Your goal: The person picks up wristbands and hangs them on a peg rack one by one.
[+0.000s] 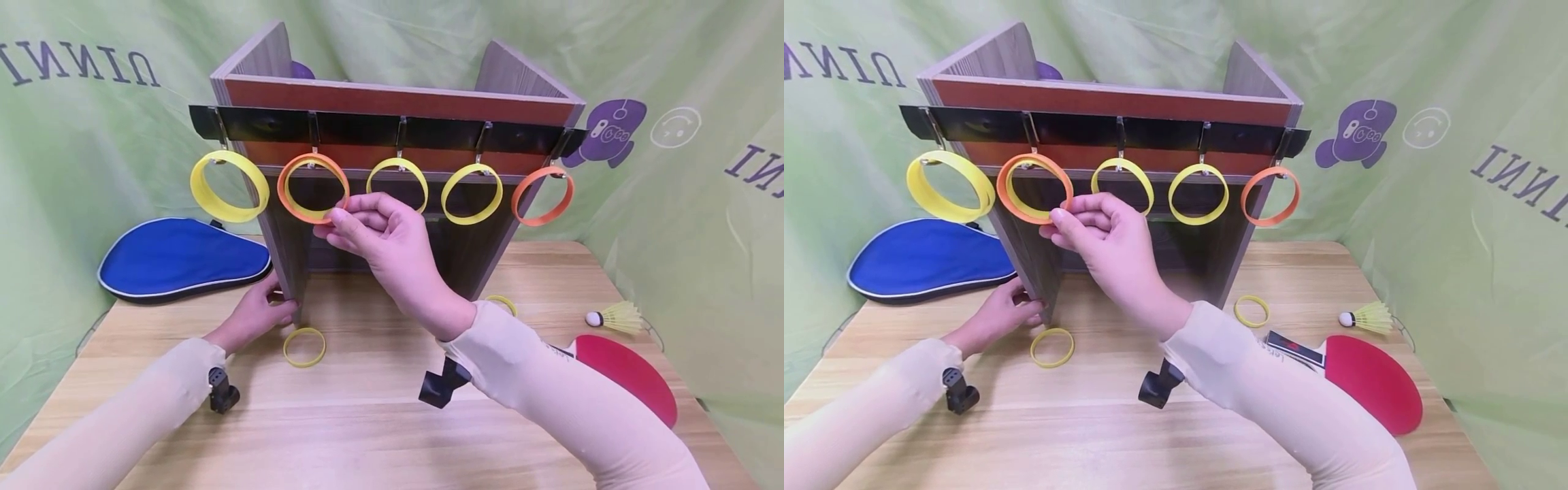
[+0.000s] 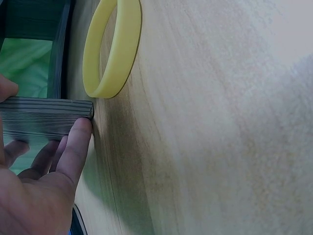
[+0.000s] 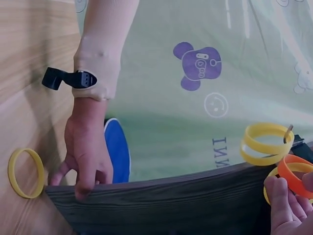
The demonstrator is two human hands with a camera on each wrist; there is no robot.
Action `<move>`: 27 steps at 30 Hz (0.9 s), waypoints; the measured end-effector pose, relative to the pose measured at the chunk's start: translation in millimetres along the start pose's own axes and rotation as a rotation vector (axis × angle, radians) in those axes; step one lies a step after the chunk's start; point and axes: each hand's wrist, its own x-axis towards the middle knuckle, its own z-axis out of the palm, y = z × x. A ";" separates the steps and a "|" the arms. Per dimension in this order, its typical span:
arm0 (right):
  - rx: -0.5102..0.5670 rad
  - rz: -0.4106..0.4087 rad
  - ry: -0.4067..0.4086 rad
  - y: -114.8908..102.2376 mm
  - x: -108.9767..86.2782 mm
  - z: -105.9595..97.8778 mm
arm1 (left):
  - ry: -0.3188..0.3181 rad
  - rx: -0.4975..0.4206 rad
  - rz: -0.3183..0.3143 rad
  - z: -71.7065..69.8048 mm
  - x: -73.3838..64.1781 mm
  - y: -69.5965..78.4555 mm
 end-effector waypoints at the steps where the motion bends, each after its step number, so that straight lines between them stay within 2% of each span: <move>1: -0.005 0.004 -0.006 0.8 -0.3 0.3 | 0.000 -0.002 0.000 0.1 0.0 -0.5; 10: -0.055 0.054 -0.048 6.2 -3.9 0.1 | -0.005 0.009 0.002 -0.5 0.7 -2.2; 15: -0.070 0.064 -0.083 17.4 -6.4 -0.7 | -0.002 0.022 -0.003 -1.3 0.5 -4.8; 20: -0.127 0.069 -0.143 42.5 -8.3 -2.3 | 0.006 0.012 0.012 -1.2 0.1 -4.7; 27: -0.331 0.103 -0.213 92.7 -6.1 -9.0 | 0.006 0.024 0.033 -0.5 0.1 -3.9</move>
